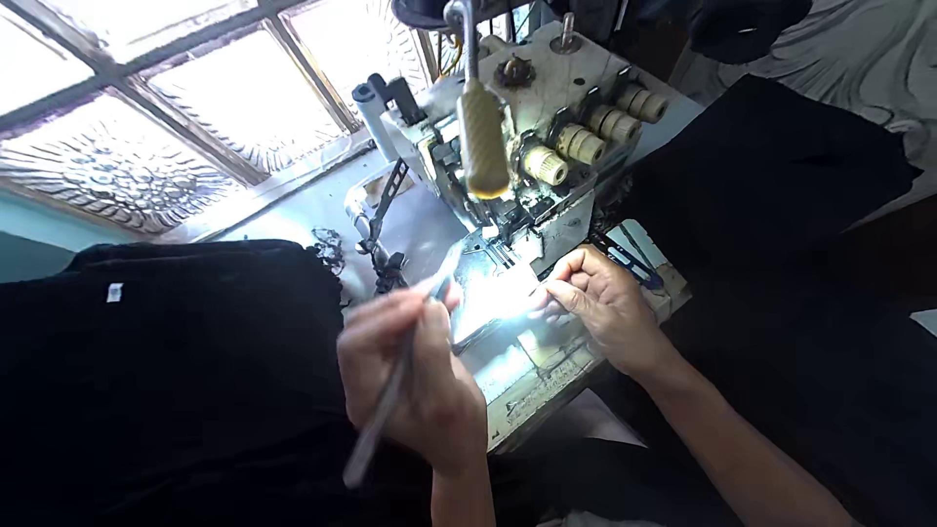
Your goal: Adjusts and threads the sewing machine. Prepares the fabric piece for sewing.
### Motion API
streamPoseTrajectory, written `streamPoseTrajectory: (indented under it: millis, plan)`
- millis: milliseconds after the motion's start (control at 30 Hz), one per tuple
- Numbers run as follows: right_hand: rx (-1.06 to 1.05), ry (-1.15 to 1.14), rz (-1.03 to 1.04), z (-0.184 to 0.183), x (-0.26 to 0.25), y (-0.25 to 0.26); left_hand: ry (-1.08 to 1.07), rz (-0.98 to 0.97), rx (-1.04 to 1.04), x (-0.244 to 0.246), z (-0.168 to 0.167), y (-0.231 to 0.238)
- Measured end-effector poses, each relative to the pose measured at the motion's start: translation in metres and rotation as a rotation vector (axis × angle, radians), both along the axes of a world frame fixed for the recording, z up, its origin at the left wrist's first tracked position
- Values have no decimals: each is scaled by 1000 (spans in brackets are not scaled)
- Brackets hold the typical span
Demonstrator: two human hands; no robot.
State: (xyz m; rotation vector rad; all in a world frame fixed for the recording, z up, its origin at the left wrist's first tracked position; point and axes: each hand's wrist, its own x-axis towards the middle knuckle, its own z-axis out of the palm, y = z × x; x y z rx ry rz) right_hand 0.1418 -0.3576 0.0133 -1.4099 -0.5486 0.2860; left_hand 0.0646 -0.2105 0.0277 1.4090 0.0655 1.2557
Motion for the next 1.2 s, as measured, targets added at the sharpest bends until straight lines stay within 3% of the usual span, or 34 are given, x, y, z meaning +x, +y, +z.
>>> streamPoseTrajectory:
  millis: [100,200,733,1200]
  plan:
    - [107,298,89,12,5,-2,58,-24,167,-30,-8,-15]
    - [123,379,107,19,5,-1,67,-87,283,-43,-14,-28]
    - [95,384,133,29,9,1,76,-47,387,-32,-30,-34]
    - [95,364,141,29,10,1,74,-54,355,-28,-35,-35]
